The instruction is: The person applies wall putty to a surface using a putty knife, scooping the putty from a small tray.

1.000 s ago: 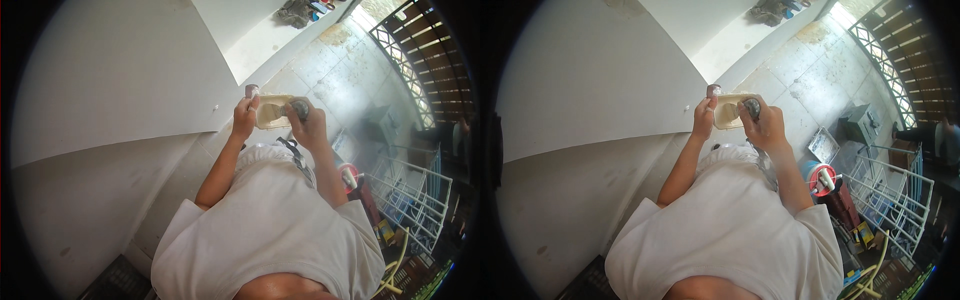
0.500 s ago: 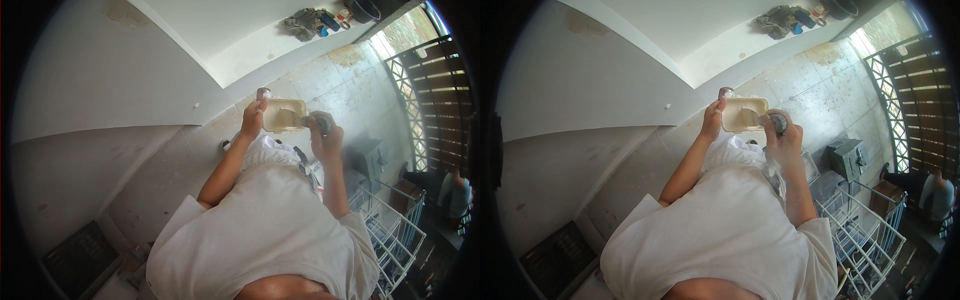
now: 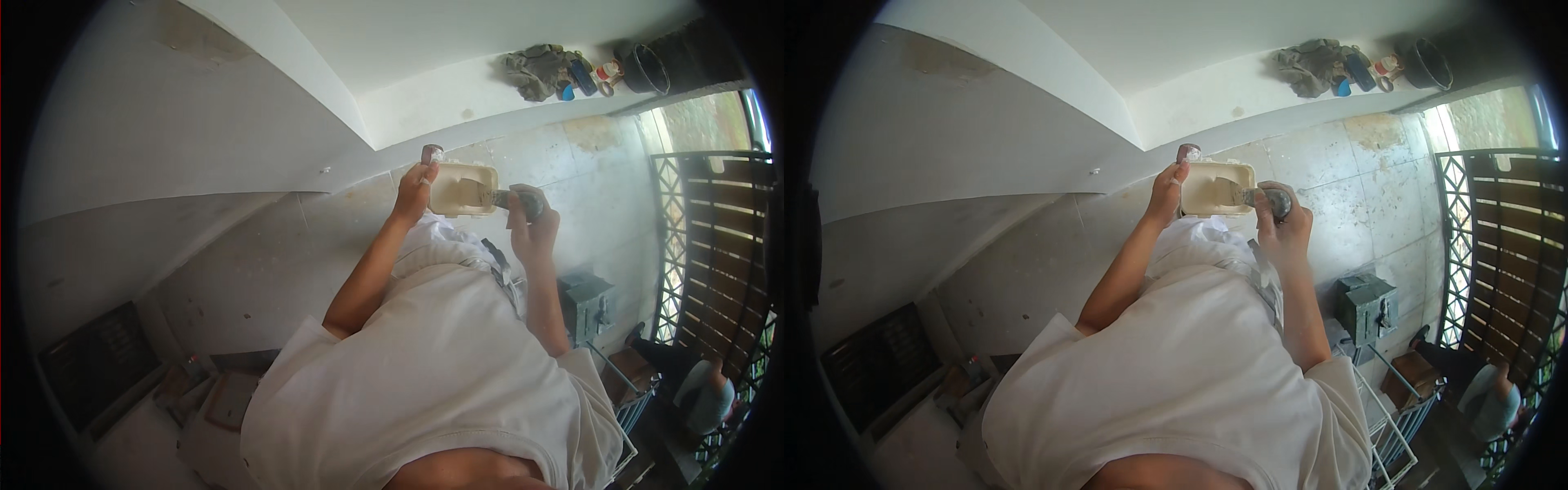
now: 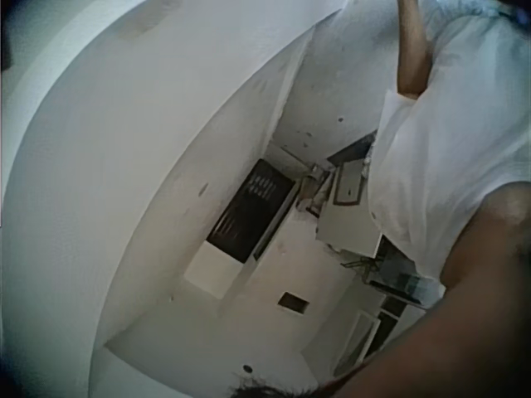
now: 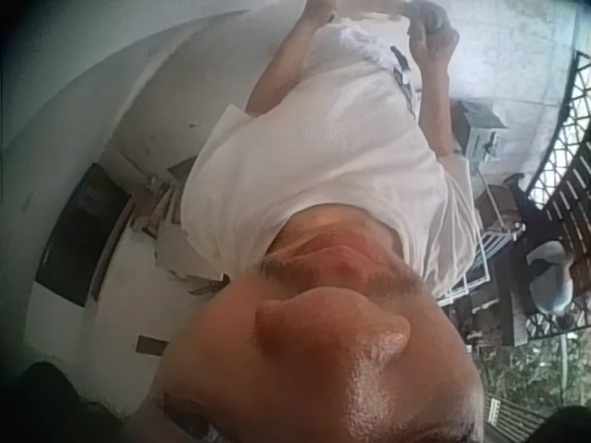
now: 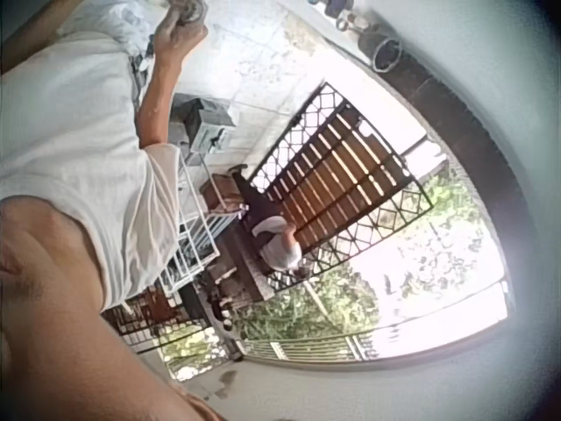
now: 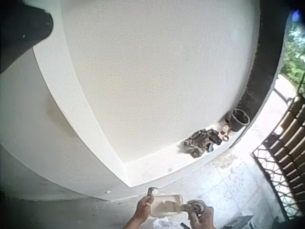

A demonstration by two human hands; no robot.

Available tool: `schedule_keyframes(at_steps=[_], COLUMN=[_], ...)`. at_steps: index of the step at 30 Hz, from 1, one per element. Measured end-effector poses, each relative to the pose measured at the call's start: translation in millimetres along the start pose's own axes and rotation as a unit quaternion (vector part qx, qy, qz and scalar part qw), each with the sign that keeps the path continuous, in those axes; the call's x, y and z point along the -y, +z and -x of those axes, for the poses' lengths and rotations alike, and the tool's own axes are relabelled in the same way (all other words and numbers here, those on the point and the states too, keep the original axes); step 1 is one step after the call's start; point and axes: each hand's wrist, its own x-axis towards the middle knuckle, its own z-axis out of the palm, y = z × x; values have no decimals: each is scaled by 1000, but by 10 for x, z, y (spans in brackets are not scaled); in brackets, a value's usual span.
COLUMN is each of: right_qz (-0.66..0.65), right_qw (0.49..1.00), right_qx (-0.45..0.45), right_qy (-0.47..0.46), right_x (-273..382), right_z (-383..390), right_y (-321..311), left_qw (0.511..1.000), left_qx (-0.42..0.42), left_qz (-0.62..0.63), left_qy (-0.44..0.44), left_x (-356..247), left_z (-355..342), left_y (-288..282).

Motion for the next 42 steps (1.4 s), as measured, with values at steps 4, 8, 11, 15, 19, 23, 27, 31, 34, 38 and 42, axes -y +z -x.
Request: schedule_keyframes(at_steps=[4,8,11,15,19,23,27,31,34,38,42], right_qz=[4,-31,-31,-92,-57,-166,-87,-84,-104,-62,-139], right_qw=[999,996,993,977,952,924,892,877,863,831,827], right_qx=[49,71,107,180,272,343,433,468,491,549,542], right_qy=[-5,-36,-32,-62,-128,-39,-94,-74,-59,-58,-44], right_x=[35,62,70,46,50,138,137,29,-48,-101,-135], right_z=[-433,-752,-928,-1295,-1748,-2194,-2551,-2817,-3014,-3250,-3400], right_y=[105,234,285,425,484,357,328,390,421,424,348], left_qw=[996,988,989,949,949,901,854,819,791,749,740], left_qx=[-27,-36,-108,-194,-247,-352,-378,-454,-506,-547,-555], left_qz=[90,148,104,250,191,254,356,350,344,372,378], left_qy=[12,14,5,-16,-38,30,35,31,16,30,37], left_x=[-78,-192,-204,-123,-113,-308,-497,-567,-611,-690,-706], left_z=[-296,-519,-567,-619,-615,-510,-460,-516,-531,-516,-603], left_y=[-129,-281,-344,-326,-249,9,281,551,794,1083,1202])
